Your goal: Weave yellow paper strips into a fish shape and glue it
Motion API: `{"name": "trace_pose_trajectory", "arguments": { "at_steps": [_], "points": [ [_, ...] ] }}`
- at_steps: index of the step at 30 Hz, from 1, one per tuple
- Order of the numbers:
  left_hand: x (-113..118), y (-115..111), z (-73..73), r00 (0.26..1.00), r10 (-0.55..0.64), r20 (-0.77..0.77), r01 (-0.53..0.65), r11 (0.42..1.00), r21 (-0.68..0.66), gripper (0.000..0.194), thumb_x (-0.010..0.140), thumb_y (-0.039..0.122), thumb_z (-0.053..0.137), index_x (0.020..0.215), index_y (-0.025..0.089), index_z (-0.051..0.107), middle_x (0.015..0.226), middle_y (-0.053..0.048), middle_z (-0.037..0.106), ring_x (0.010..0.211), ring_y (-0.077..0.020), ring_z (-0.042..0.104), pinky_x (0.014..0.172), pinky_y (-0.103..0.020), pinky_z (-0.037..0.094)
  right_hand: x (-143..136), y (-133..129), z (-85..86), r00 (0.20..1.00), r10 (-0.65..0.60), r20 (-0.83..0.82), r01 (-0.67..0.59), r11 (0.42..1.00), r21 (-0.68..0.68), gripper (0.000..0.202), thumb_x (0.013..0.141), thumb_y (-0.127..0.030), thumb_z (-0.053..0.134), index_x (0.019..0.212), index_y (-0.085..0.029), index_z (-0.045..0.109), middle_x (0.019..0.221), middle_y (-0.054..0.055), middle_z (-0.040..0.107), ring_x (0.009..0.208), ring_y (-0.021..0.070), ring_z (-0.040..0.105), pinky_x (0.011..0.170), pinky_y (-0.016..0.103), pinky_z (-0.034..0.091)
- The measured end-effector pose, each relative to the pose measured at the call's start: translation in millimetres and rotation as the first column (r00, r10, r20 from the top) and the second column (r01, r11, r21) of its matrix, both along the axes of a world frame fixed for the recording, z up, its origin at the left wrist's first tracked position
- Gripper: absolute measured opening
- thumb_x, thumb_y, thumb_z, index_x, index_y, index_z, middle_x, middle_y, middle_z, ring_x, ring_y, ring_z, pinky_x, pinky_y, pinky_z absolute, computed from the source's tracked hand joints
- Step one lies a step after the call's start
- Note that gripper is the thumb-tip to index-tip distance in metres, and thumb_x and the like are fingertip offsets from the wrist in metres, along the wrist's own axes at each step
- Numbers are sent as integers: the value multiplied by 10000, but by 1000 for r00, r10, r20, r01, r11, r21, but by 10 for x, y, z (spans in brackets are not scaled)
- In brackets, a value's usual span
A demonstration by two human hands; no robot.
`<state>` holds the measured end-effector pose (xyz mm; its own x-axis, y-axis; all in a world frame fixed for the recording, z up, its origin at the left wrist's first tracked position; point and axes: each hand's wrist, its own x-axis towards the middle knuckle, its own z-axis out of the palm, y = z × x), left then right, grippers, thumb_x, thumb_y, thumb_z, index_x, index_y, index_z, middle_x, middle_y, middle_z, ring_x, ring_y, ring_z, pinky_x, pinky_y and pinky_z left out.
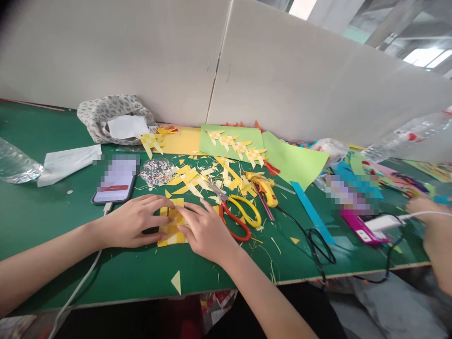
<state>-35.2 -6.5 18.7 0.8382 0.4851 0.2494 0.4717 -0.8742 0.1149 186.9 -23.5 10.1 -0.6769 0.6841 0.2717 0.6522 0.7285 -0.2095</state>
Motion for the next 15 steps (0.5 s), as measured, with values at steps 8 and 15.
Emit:
{"name": "trace_pose_trajectory", "arguments": {
  "at_steps": [8,15],
  "points": [
    [-13,3,-13,995,89,43,-87,995,-49,329,870,437,414,1027,183,553,979,-88,573,833,-207,550,727,-351,450,43,19,86,997,-34,-71,28,996,-80,474,819,-418,546,1227,-187,472,1225,72,571,1170,214,491,1045,440,327],
    [-66,31,66,971,234,58,-226,967,-114,389,777,562,485,705,182,530,671,-7,557,639,-158,514,538,-278,360,114,53,122,999,11,-38,-17,989,-148,621,684,-559,643,1184,-209,523,1238,63,564,1189,245,470,1047,462,310]
  ]
}}
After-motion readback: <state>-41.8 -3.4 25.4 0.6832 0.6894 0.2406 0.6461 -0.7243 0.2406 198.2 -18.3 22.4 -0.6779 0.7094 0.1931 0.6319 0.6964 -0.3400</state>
